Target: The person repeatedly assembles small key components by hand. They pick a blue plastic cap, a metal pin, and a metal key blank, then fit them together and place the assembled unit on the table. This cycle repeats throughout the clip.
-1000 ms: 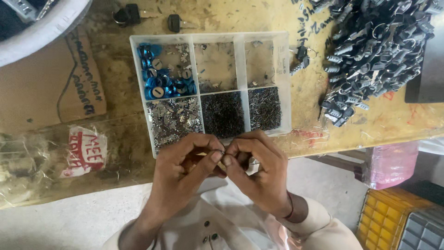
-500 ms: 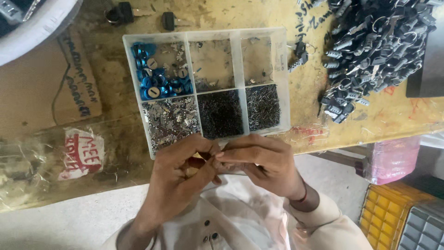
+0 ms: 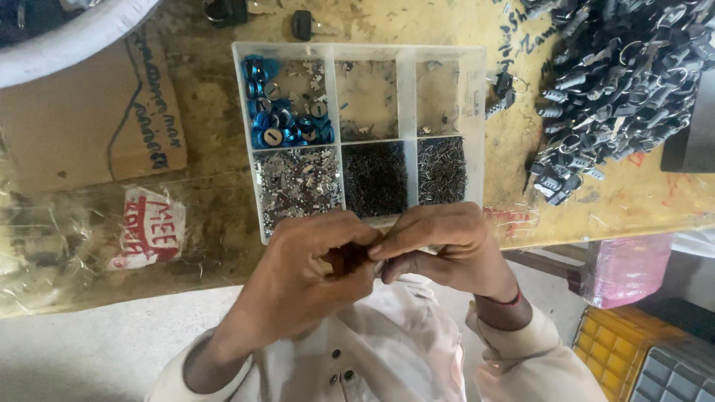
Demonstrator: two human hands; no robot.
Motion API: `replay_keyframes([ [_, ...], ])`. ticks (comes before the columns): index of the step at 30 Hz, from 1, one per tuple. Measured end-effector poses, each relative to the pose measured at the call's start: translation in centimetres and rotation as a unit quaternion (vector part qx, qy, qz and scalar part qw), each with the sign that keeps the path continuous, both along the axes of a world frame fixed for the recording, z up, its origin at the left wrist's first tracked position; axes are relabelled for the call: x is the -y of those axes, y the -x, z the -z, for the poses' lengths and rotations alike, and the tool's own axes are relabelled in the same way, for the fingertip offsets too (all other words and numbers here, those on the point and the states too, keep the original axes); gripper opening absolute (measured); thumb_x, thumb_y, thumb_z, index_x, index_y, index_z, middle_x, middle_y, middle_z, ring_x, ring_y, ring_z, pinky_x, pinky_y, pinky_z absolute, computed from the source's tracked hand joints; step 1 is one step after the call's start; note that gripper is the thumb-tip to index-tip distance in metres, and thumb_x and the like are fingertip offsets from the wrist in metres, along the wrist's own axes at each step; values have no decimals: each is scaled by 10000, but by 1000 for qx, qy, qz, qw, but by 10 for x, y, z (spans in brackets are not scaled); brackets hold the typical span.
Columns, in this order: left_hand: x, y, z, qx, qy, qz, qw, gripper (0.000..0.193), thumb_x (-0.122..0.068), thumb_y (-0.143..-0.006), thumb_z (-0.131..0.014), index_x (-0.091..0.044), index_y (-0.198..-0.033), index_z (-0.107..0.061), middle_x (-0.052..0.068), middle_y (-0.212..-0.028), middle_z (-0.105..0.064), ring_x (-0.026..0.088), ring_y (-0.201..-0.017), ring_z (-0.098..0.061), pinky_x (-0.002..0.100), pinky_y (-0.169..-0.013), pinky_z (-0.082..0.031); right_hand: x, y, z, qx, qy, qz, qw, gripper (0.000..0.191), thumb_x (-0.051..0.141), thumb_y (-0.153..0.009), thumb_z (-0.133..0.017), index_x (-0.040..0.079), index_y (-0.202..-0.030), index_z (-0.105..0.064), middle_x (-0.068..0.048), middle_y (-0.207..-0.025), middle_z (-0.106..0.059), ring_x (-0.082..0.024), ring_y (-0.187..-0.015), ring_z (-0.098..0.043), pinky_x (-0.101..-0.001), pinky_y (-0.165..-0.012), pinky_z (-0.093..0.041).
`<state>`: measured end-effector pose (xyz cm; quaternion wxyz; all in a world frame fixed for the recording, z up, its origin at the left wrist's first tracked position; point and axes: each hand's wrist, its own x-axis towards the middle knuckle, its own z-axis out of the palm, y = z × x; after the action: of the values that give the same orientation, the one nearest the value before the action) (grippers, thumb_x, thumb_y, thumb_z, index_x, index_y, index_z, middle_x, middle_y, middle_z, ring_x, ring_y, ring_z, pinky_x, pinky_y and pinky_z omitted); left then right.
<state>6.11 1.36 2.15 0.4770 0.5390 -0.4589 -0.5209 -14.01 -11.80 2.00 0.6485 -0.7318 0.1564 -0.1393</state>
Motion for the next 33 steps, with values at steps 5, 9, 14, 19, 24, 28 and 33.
replay_keyframes([
  [5, 0, -9, -1, -80, -28, 35, 996, 174, -90, -806, -740, -25, -967, -753, 36, -784, -706, 75, -656, -618, 259, -568, -507, -1, -2, 4, 50, 12, -14, 999, 256, 82, -802, -874, 41, -1029, -764, -85, -922, -764, -186, -821, -760, -288, -715, -600],
  [9, -1, -8, -6, -56, -37, 48, 997, 103, -89, -811, -741, -18, -884, -728, 38, -710, -677, 77, -614, -581, 261, -547, -481, -1, 1, 6, 37, 20, -16, 999, 245, 137, -817, -885, 64, -1018, -765, -89, -920, -777, -197, -838, -760, -291, -744, -597],
  [14, 5, -6, -8, -76, -48, 63, 994, 83, -97, -818, -734, -24, -852, -714, 24, -714, -697, 70, -584, -597, 261, -526, -497, -5, 8, 11, 43, -2, 10, 999, 251, 175, -814, -871, 57, -1011, -771, -92, -932, -750, -185, -832, -734, -291, -745, -578],
  [19, 7, -4, -13, -67, -42, 57, 995, 157, -81, -783, -719, -37, -932, -738, 26, -757, -725, 85, -601, -640, 271, -530, -530, -10, 11, 18, 89, -44, 33, 994, 232, 184, -843, -871, 62, -1010, -767, -94, -925, -735, -176, -836, -719, -273, -695, -570],
  [24, 8, -5, -19, -6, 21, 51, 998, 169, -94, -783, -739, -33, -938, -710, 57, -816, -717, 134, -666, -686, 292, -606, -553, -8, 9, 19, 108, -92, 38, 989, 129, 111, -882, -847, 41, -958, -769, -87, -848, -713, -163, -759, -717, -276, -658, -574],
  [28, 9, -7, -18, -4, 38, 33, 999, 150, -54, -815, -740, -30, -962, -718, 67, -806, -705, 139, -662, -672, 297, -600, -538, -7, 6, 16, 70, -42, 60, 995, 168, 118, -864, -853, 32, -944, -733, -102, -865, -709, -175, -774, -700, -300, -683, -560],
  [33, 8, 1, -7, -300, -72, 19, 951, 91, -62, -954, -691, -7, -1026, -689, 23, -851, -699, 76, -735, -678, 235, -641, -611, -12, 12, 23, 107, -36, 112, 987, 215, 158, -886, -857, 24, -967, -709, -78, -933, -689, -171, -816, -695, -323, -729, -572],
])
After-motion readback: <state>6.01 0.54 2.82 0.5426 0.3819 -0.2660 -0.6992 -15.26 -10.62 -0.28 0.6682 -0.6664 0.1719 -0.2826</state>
